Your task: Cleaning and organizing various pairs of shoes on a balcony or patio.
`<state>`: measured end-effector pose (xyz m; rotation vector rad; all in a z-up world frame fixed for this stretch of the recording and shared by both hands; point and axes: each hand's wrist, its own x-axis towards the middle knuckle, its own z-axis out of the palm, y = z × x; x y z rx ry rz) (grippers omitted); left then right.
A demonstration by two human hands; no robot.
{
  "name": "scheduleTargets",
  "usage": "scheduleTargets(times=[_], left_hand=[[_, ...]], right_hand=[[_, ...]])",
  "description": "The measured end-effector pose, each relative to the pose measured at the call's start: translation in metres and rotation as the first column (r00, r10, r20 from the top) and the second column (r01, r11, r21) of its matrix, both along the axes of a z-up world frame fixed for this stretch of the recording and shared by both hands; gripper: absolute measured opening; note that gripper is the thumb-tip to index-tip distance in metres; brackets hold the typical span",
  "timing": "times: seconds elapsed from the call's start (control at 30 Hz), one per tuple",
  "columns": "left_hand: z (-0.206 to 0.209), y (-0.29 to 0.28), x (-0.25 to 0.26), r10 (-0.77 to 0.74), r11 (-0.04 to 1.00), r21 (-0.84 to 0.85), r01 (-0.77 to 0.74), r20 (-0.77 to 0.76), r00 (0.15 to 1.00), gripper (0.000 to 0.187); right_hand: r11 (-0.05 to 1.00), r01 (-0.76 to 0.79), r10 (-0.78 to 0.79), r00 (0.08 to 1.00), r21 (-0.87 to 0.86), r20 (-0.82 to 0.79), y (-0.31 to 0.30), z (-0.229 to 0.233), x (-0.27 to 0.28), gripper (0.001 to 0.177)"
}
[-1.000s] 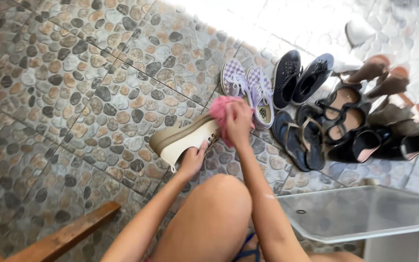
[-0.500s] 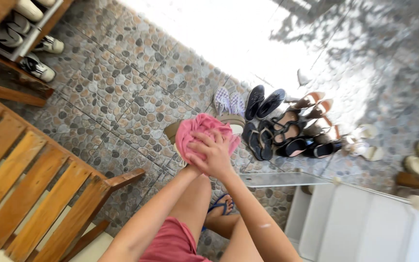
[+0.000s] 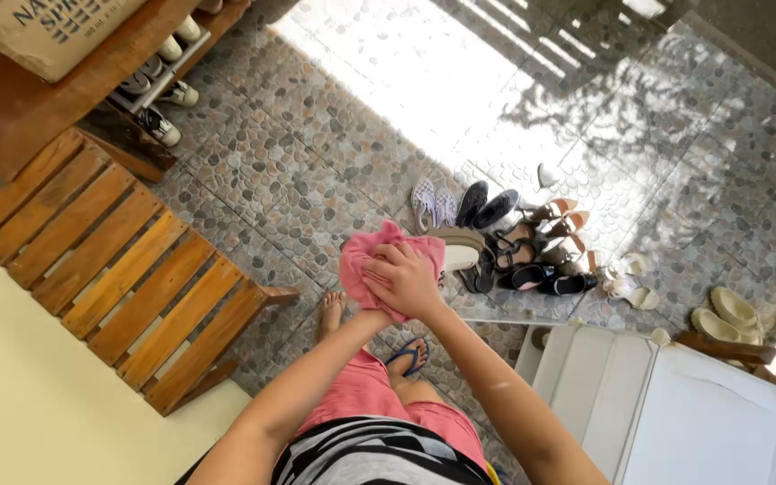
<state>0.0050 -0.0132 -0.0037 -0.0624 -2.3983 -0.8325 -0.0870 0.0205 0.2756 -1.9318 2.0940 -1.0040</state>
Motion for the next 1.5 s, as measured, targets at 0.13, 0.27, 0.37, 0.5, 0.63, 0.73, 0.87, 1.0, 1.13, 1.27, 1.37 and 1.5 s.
scheduleTargets(times=[0.13, 0.27, 0.37, 0.5, 0.63, 0.73, 0.87, 1.0, 1.13, 1.27, 1.37, 1.5], left_hand=[[0.088, -0.025, 0.011, 0.083, 0.967, 0.244, -0.077, -0.013, 0.996, 0.060], [0.120, -0.080, 0.021, -0.041, 0.857, 0.416, -0.303, 0.641, 0.767, 0.057], [0.113, -0.108, 0.020, -0.074, 0.884, 0.382, -0.270, 0.684, 0.726, 0.060], [0.095, -0.144, 0.031, -0.104, 0.968, 0.225, 0.113, -0.053, 0.993, 0.049], [0.115, -0.172, 0.035, -0.219, 0.882, 0.470, 0.021, 0.369, 0.903, 0.030], [0.156, -0.193, 0.031, -0.295, 0.811, 0.585, 0.012, 0.392, 0.872, 0.039], [0.142, -0.209, 0.009, -0.243, 0.832, 0.504, -0.232, 0.706, 0.665, 0.050], [0.123, -0.213, 0.012, -0.281, 0.843, 0.475, 0.254, -0.014, 0.960, 0.041], [0.134, -0.216, 0.020, -0.416, 0.693, 0.721, -0.007, 0.408, 0.813, 0.033], [0.140, -0.219, 0.008, -0.411, 0.666, 0.704, -0.247, 0.622, 0.666, 0.050], [0.142, -0.209, -0.004, -0.514, 0.421, 0.844, -0.333, 0.524, 0.679, 0.045], [0.152, -0.197, -0.006, -0.597, -0.109, 0.942, -0.319, 0.195, 0.778, 0.030]], right_hand=[[0.982, 0.180, -0.180, 0.984, -0.055, 0.003, 0.030, -0.040, -0.051, 0.019], [0.859, 0.510, -0.511, 0.859, 0.047, 0.034, 0.029, -0.044, -0.079, 0.014], [0.916, 0.400, -0.386, 0.902, -0.040, 0.192, -0.033, 0.002, -0.021, 0.018], [0.984, 0.159, -0.153, 0.985, -0.080, 0.074, -0.087, 0.003, 0.023, 0.025], [0.941, 0.280, -0.292, 0.956, -0.191, -0.038, -0.076, -0.031, -0.014, 0.018], [0.898, 0.395, -0.407, 0.913, -0.194, -0.029, -0.067, -0.033, -0.020, 0.016], [0.759, 0.637, -0.628, 0.771, -0.136, 0.107, -0.095, -0.008, 0.005, 0.030], [0.835, 0.545, -0.545, 0.838, -0.075, 0.026, -0.115, -0.011, 0.034, 0.034], [0.736, 0.653, -0.674, 0.730, -0.177, -0.109, -0.073, -0.050, 0.003, 0.030], [0.468, 0.874, -0.884, 0.464, -0.132, -0.060, -0.057, -0.053, -0.007, 0.025], [0.466, 0.858, -0.883, 0.439, -0.217, -0.163, -0.101, -0.002, 0.029, 0.023], [0.623, 0.739, -0.782, 0.594, -0.256, -0.188, -0.087, -0.014, 0.028, 0.022]])
